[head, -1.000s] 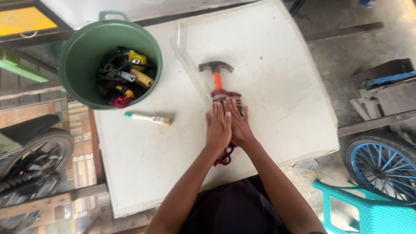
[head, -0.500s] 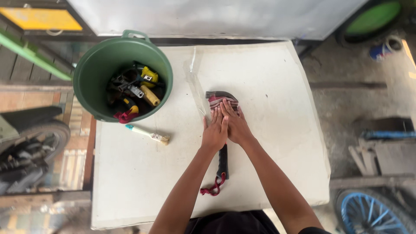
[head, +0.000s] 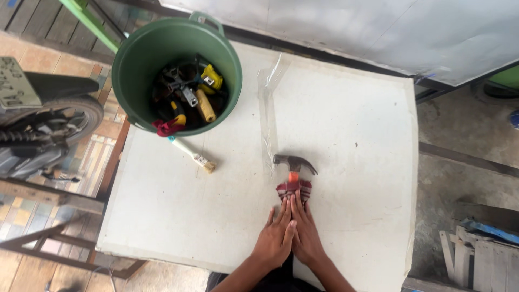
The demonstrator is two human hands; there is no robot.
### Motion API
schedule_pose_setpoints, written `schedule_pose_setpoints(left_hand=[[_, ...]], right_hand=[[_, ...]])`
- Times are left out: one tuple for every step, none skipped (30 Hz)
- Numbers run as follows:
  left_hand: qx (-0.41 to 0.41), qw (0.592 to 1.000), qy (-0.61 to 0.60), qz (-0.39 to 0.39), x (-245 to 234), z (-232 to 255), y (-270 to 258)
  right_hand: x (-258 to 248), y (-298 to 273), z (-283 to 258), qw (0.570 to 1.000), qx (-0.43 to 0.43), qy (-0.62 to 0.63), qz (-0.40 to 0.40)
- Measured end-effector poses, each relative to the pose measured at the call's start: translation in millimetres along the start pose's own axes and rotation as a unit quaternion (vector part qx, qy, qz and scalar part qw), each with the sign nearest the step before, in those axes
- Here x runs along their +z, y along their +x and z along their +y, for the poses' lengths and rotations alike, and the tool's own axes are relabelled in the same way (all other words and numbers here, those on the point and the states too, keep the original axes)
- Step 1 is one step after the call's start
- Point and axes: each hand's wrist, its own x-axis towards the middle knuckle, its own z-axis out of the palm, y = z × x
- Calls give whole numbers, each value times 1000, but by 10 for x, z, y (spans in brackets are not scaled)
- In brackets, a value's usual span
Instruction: The person cleans a hammer by wiping the head and handle with a cloth, applies a marking or cleaning substance to it using a brush-like applicator, and places it into a bucket containing other tools.
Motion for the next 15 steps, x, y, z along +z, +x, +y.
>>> schedule_pose_setpoints(left_hand=[[-2, 1000, 12, -3, 0, 3, 21], [2, 1000, 29, 9, -12, -5, 109], [6, 999, 47, 22, -44, -17, 274], [14, 997, 65, 34, -92, -17, 431], [7, 998, 50, 46, -128, -1, 506], [3, 998, 35, 58, -145, 20, 579], [0, 997, 20, 70, -146, 44, 614], [4, 997, 34, 63, -153, 58, 600], [7, 997, 48, 55, -150, 63, 548], [11, 997, 61, 44, -125, 65, 466], [19, 997, 63, 42, -101, 60, 358], [28, 997, 65, 38, -90, 50, 251], [38, 996, 66, 34, -81, 41, 209], [20, 996, 80, 29, -72, 36, 227], [3, 995, 95, 24, -80, 25, 288]], right_hand=[[-8, 65, 33, 998, -3, -60, -2], [-12, 211, 98, 993, -6, -119, -4], [-20, 337, 144, 984, -10, -178, -7], [-40, 471, 181, 985, -5, -174, 6], [-54, 595, 206, 985, 1, -169, 18], [-80, 652, 223, 985, 6, -168, 33], [-104, 634, 221, 984, 6, -173, 32], [-108, 625, 211, 984, 4, -177, 31], [-108, 608, 207, 983, 2, -181, 30], [-96, 517, 186, 983, 5, -182, 18], [-82, 402, 157, 983, 8, -183, 5], [-77, 347, 152, 983, 12, -184, -5], [-78, 351, 165, 981, 4, -194, 6], [-74, 333, 155, 979, -4, -204, 14], [-72, 321, 135, 977, -11, -214, 22]])
